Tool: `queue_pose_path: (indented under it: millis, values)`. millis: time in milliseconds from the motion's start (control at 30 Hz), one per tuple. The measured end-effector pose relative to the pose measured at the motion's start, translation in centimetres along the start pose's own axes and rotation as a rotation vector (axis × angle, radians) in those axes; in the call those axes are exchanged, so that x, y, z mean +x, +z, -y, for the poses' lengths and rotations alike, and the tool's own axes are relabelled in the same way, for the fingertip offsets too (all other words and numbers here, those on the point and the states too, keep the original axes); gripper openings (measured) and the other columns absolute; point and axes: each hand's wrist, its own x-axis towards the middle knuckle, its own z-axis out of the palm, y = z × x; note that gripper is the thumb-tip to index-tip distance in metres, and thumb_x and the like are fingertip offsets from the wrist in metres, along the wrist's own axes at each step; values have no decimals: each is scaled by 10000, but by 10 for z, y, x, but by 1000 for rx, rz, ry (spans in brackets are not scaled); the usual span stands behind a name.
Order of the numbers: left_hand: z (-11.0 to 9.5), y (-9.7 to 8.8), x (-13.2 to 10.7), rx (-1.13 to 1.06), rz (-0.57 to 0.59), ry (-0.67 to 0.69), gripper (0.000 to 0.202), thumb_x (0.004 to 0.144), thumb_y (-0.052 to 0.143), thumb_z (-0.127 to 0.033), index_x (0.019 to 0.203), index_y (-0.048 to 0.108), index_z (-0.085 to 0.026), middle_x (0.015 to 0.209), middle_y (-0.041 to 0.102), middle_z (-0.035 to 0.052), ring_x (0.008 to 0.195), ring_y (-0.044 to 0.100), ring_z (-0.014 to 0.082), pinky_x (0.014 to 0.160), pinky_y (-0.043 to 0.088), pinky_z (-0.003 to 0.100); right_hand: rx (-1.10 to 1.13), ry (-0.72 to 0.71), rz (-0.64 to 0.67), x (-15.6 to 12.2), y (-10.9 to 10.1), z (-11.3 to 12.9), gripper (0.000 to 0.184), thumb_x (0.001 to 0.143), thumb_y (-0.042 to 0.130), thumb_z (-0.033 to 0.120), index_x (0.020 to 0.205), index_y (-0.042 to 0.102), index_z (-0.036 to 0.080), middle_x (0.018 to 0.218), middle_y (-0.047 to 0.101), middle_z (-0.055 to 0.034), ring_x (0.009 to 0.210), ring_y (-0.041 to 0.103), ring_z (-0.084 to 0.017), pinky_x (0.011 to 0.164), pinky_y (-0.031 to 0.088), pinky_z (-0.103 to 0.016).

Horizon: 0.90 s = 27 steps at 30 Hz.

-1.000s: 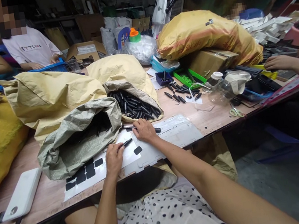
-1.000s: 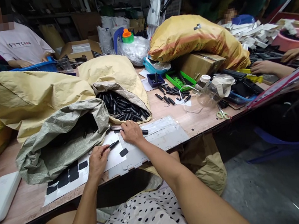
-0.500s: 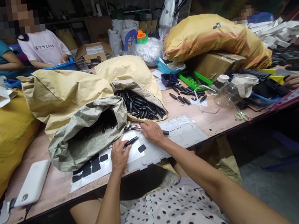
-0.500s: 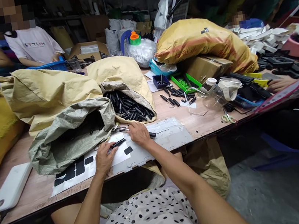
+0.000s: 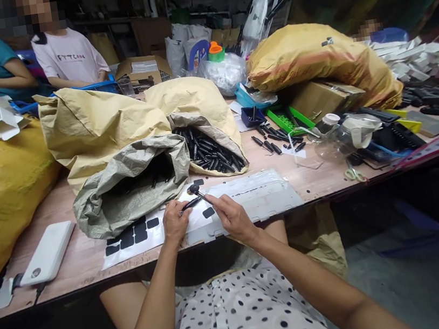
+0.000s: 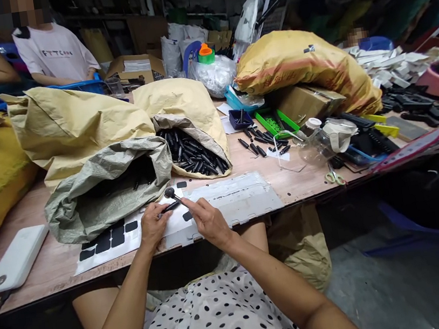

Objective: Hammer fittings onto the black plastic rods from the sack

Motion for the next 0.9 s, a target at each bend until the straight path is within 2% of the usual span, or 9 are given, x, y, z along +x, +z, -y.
queue_pose_path:
  millis: [133,267,400,500,567,633,733,900]
  values:
    - [-1,0,1,-6,-2,-14,194,818,674,-234,940,819,-276,881,668,24,926,642,232,882,545,360,-113,40,107,0,0,1,516,1020,449,161,1483,593,339,943,641,-23,825,650,-166,764,547,-233]
    - [-1,0,1,-11,-4,-5,201,831,661,-254,953,822,-261,881,669,31,933,649,239,887,547,369,-2,51,-2,7,0,-3,504,1031,435,177,1486,587,332,980,677,-31,901,669,-172,872,558,-268]
    - [1,0,1,5,-2,-3,237,855,637,-284,998,824,-259,911,671,43,948,652,249,904,548,383,205,129,-87,17,3,-15,437,1008,460,217,1384,673,285,1086,733,-58,990,690,-191,927,572,-321]
    - [3,0,1,12,2,2,261,866,616,-288,1024,823,-266,929,676,47,961,650,254,907,549,388,435,328,-74,22,5,-25,421,991,469,296,1342,699,257,931,725,-35,779,679,-168,740,602,-303]
    - [3,0,1,18,-2,5,279,878,595,-289,1041,820,-264,936,678,48,966,647,254,907,548,389,598,473,-49,24,5,-29,464,979,468,351,1382,671,245,790,659,9,563,584,-121,548,552,-254]
    - [4,1,0,28,-14,8,297,892,573,-299,1056,817,-256,939,674,49,965,644,253,901,548,388,729,565,-38,26,3,-29,509,957,480,391,1413,647,236,746,602,39,456,487,-83,427,473,-216]
    - [5,1,-1,41,-32,16,321,915,542,-325,1065,813,-241,930,666,54,954,643,254,878,549,383,836,612,-41,27,-1,-28,534,918,521,420,1400,654,233,755,583,51,431,449,-59,368,414,-188]
    - [5,1,-1,51,-46,26,320,940,512,-336,1034,805,-252,908,665,47,940,643,248,883,540,371,901,630,-53,28,-3,-28,530,895,565,443,1375,670,245,725,573,60,428,445,-54,353,393,-173]
